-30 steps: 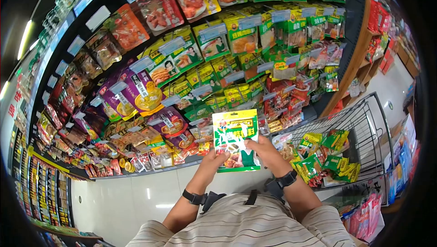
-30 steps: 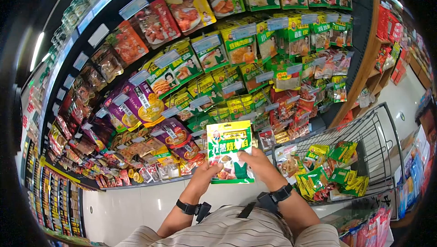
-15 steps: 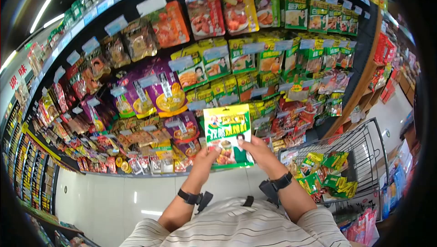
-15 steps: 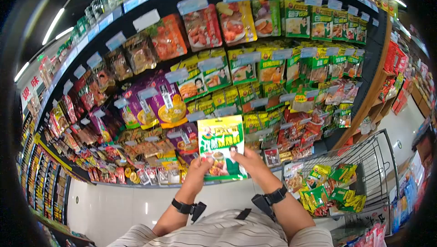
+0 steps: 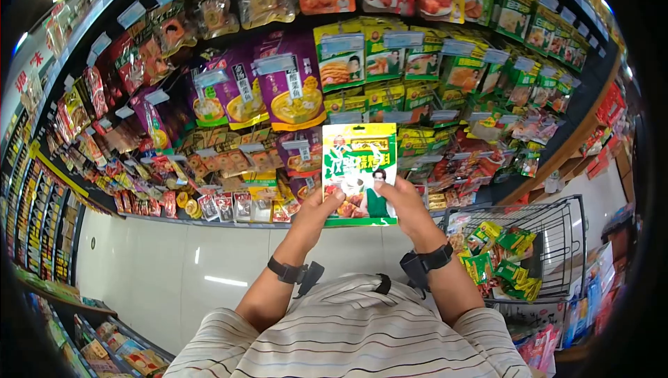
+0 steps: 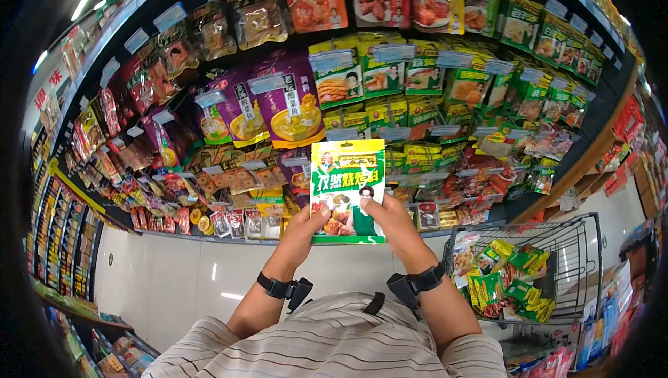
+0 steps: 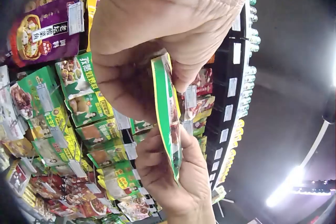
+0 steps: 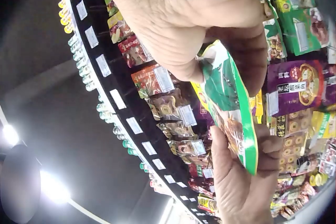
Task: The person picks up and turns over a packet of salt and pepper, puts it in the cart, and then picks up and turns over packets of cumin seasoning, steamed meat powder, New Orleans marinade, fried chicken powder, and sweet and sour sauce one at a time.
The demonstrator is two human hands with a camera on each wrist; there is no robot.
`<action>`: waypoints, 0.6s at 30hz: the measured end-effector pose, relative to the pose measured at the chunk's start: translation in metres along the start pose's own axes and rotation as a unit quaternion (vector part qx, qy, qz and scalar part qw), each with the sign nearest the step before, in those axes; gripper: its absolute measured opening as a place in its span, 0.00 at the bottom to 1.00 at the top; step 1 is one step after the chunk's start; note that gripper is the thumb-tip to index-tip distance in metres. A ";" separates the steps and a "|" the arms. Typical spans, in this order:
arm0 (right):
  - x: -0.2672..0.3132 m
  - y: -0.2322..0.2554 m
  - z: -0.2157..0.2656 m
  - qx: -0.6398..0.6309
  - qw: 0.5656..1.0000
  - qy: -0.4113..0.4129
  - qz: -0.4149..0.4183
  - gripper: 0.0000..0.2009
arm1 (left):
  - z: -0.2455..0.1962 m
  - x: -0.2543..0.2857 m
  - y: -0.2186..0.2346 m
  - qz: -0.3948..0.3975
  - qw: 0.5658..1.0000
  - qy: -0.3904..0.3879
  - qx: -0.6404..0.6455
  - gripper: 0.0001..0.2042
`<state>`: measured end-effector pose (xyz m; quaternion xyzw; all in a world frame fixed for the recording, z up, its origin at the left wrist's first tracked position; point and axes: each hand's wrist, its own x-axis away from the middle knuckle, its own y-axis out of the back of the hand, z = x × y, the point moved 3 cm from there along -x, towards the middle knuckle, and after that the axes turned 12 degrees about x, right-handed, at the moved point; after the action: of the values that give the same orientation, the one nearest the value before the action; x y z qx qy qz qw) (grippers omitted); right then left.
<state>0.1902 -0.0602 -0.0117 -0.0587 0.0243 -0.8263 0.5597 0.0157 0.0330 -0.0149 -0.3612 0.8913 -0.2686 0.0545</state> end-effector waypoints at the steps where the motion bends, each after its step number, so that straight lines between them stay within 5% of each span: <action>1: -0.003 -0.004 -0.001 -0.008 1.000 0.003 0.002 0.16 | 0.000 -0.001 0.006 0.006 1.000 0.014 0.003 0.17; 12: -0.025 -0.056 -0.008 0.017 0.999 -0.034 0.033 0.17 | -0.008 0.004 0.062 0.002 0.999 -0.009 0.036 0.16; 18: -0.026 -0.077 -0.034 0.053 0.987 -0.099 0.119 0.19 | 0.000 0.017 0.096 -0.023 0.999 0.021 0.024 0.19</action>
<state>0.1249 -0.0083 -0.0393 -0.1072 -0.0677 -0.7443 0.6557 -0.0559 0.0781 -0.0632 -0.3745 0.8769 -0.2990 0.0383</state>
